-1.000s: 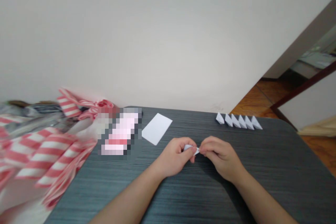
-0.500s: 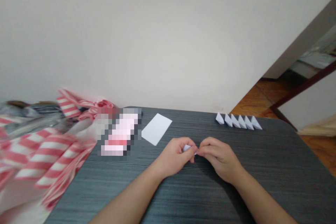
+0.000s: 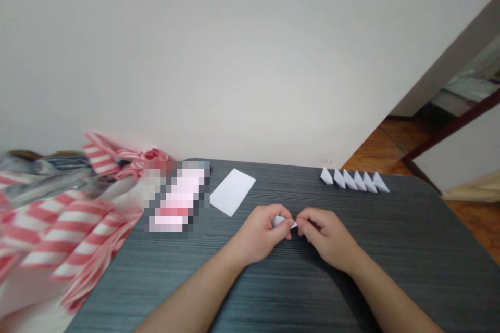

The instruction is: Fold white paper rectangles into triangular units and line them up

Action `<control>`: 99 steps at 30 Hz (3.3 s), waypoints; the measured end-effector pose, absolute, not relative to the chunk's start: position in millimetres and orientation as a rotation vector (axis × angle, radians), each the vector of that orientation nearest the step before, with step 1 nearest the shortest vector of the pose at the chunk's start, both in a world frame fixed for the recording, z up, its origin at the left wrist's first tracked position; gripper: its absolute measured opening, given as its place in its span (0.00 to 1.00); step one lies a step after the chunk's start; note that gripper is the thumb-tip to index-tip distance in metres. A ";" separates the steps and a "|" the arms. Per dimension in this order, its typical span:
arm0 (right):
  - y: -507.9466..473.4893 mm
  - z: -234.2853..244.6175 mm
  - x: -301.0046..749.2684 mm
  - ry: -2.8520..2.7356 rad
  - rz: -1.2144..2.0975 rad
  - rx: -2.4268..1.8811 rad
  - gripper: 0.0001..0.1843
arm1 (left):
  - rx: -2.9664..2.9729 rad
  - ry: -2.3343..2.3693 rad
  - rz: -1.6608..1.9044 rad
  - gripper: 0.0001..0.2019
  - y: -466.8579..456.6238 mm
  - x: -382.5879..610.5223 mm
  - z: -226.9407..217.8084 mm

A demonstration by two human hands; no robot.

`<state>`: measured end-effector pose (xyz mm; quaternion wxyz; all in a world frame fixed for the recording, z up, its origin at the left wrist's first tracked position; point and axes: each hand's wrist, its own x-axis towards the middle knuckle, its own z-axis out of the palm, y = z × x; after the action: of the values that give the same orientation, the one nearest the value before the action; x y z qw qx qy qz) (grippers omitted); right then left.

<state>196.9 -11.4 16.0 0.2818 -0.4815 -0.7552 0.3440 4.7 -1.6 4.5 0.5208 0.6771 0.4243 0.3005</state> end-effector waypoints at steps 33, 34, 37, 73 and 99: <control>-11.4 13.5 198.4 -2.057 0.885 -1.246 0.11 | 1.722 1.041 0.714 0.14 -1.8 6.1 9.4; -11.3 13.6 198.6 -2.052 0.881 -1.245 0.11 | 1.706 1.034 0.723 0.14 -1.7 6.2 9.4; -11.2 13.7 199.0 -2.045 0.882 -1.240 0.10 | 1.621 1.008 0.764 0.12 -1.5 6.7 8.5; -10.9 18.7 198.8 -2.003 0.886 -1.243 0.10 | 1.637 1.067 0.733 0.10 -2.1 8.6 10.2; -10.4 11.0 206.7 -1.751 0.964 -1.328 0.11 | 1.664 1.054 0.780 0.12 1.3 9.7 6.6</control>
<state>206.7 -10.4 11.0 0.3627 -0.5156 -0.6800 0.3745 9.7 1.3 6.6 0.4896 0.6849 0.4338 0.3210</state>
